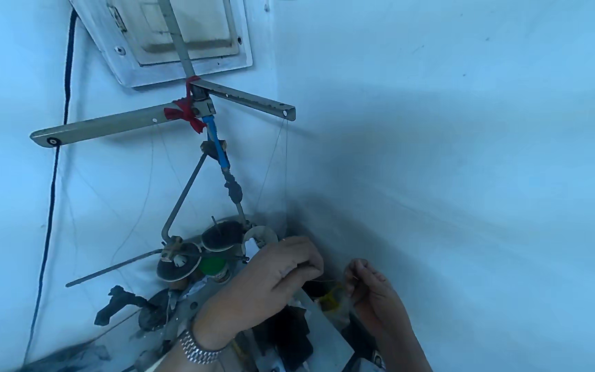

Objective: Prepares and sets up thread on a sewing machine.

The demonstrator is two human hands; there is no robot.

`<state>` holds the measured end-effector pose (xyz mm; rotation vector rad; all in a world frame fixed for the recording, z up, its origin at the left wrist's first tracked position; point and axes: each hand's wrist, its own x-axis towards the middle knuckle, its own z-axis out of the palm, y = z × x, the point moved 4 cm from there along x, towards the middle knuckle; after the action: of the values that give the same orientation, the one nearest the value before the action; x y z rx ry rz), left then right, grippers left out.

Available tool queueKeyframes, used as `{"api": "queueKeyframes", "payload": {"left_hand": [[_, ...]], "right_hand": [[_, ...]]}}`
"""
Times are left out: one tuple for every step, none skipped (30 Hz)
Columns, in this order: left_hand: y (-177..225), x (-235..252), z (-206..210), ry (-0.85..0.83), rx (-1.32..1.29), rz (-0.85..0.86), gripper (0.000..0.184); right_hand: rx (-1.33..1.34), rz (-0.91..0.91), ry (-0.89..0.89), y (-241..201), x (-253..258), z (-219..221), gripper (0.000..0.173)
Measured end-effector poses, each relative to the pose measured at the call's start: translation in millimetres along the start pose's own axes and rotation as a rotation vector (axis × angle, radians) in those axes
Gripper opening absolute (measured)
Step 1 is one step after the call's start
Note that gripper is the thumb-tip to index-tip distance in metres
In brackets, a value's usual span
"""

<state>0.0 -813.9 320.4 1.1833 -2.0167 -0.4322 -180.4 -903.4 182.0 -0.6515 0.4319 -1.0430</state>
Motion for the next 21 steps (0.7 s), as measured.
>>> {"api": "queueKeyframes", "payload": {"left_hand": [[1,0,-3,0.041,-0.139,-0.036,0.017],[4,1,-5,0.092,-0.231,-0.069,0.013],[6,1,-7,0.15,-0.284,-0.097,0.01],[7,2,-8,0.208,-0.3,-0.119,0.009],[8,3,-8,0.264,-0.29,-0.142,0.008],[7,3,-8,0.313,-0.269,-0.157,0.008],[5,2,-8,0.355,-0.248,-0.169,0.008],[4,2,-8,0.391,-0.231,-0.182,0.008],[2,0,-8,0.421,-0.226,-0.194,0.009],[1,-1,-8,0.445,-0.229,-0.208,0.009],[1,-2,-8,0.463,-0.236,-0.226,0.009],[1,-4,-8,0.479,-0.243,-0.242,0.009],[0,-5,-7,0.494,-0.251,-0.251,0.009],[-1,-5,-6,0.505,-0.256,-0.254,0.009],[-2,-6,-6,0.514,-0.26,-0.255,0.009],[-3,-6,-5,0.522,-0.26,-0.253,0.009],[-4,-7,-5,0.53,-0.258,-0.258,0.009],[-4,-7,-5,0.539,-0.257,-0.266,0.009],[-5,-7,-5,0.546,-0.26,-0.275,0.01],[-6,-7,-4,0.553,-0.266,-0.28,0.009],[-7,-7,-4,0.56,-0.28,-0.283,0.009]], "right_hand": [[-0.006,-0.007,-0.023,0,2,11,0.034],[-0.007,-0.017,-0.066,-1,3,23,0.032],[-0.001,-0.026,-0.129,-2,4,36,0.03],[0.008,-0.041,-0.2,-3,4,49,0.026],[0.021,-0.06,-0.272,-4,4,60,0.023],[0.033,-0.078,-0.342,-5,5,69,0.02],[0.04,-0.095,-0.4,-5,5,78,0.019],[0.047,-0.107,-0.437,-4,6,84,0.018],[0.048,-0.112,-0.461,-4,6,89,0.018],[0.044,-0.112,-0.469,-2,6,93,0.018],[0.045,-0.107,-0.466,-1,7,95,0.017],[0.046,-0.101,-0.463,1,7,97,0.017],[0.048,-0.096,-0.464,2,7,99,0.016],[0.045,-0.094,-0.463,2,7,100,0.016],[0.034,-0.097,-0.462,3,7,101,0.016],[0.023,-0.101,-0.46,3,7,102,0.016],[0.012,-0.104,-0.454,3,7,102,0.016],[0.001,-0.104,-0.448,3,7,103,0.016],[-0.007,-0.102,-0.444,3,7,103,0.015],[-0.014,-0.1,-0.441,2,7,104,0.015],[-0.02,-0.099,-0.44,2,8,104,0.016]]}}
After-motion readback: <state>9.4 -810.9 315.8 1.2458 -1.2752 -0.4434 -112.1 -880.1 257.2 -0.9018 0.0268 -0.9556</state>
